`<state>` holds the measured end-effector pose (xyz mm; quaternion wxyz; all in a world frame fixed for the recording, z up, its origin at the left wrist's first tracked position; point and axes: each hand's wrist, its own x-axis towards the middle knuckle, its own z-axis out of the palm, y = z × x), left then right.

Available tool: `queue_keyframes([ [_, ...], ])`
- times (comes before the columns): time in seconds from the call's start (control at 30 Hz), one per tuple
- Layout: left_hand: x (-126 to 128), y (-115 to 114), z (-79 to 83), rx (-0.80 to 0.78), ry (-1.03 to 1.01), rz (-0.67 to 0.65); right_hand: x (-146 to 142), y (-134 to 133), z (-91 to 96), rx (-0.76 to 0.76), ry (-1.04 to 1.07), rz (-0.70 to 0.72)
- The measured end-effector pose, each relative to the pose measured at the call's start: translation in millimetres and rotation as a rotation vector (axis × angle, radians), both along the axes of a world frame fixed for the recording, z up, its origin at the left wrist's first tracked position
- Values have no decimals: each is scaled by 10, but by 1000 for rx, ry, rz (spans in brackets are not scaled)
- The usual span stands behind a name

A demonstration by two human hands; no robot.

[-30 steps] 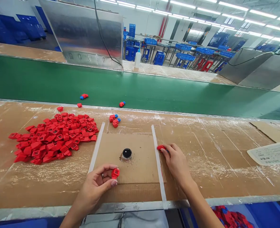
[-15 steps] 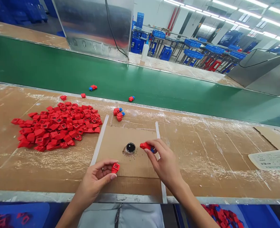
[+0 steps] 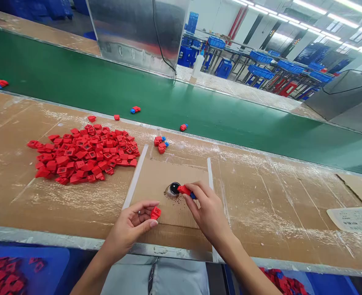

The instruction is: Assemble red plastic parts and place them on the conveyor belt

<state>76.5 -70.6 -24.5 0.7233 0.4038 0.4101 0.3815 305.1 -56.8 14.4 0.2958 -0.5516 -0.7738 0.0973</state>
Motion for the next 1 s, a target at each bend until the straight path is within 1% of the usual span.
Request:
queue_keyframes([
  [0.2,-8,-10,15,21,-6,-15,-9,7,-17,-1,-9,21],
  [0.6,-17,-14,-13,41,-41,-45,-9,13,-16,20,-27,22],
  [0.7,-17,-15,-16,47,-50,-50,-5,23,20,36,-15,10],
  [0.83,-16,-12,-10,49,-51,-64,-45,-10,136,56,65,-10],
  [0.93,-18,-12,-4,43,-53,-68,-131,-96,202,10,145,6],
  [1.0,-21,-15,3,49,-45,-83,-199,-173,199,-35,187,32],
])
